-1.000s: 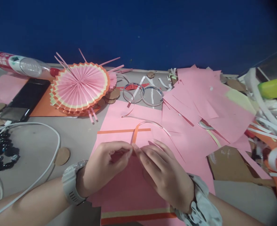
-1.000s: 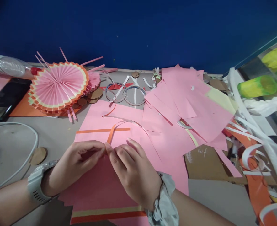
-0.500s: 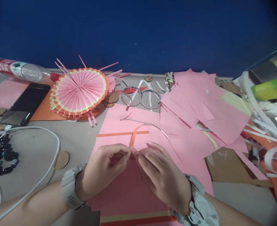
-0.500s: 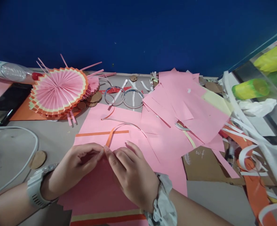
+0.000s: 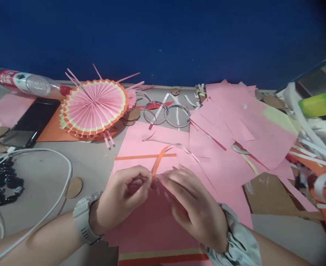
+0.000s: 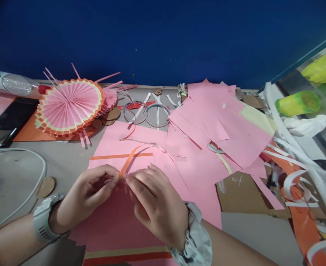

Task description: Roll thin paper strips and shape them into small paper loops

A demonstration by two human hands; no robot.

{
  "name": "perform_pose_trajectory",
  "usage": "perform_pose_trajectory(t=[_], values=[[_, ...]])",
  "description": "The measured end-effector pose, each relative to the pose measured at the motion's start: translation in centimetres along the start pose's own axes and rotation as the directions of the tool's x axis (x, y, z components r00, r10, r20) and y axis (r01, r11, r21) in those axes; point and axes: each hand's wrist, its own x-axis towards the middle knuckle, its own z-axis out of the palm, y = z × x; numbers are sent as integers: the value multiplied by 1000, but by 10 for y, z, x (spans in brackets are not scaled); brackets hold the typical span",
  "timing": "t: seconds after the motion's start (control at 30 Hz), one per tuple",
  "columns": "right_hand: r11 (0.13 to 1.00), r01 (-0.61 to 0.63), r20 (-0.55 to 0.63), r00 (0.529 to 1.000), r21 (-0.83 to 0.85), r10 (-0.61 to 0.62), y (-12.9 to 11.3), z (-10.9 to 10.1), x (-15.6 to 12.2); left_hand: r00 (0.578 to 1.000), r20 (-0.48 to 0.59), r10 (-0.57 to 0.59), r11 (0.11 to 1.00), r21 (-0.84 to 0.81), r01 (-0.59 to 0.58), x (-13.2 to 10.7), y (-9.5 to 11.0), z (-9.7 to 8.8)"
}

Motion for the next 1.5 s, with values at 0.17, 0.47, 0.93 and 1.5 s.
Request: perform_pose_trajectory(t=[0.17, 0.47, 0.93, 1.5], values=[[991, -86, -54, 994, 106, 92, 1, 0, -5, 999, 37, 8, 978, 206, -15, 0, 3, 3], [975, -151, -67, 984, 160, 164, 1, 5, -1, 996, 69, 61, 943, 323, -80, -4, 2, 6], [926, -309, 30, 950, 216, 310, 0, 2, 0, 984, 58, 170, 929, 325, -180, -5, -3, 7], [990, -135, -37, 990, 36, 136, 4, 5, -2, 998, 5, 70, 950, 306, -68, -2, -2, 7]])
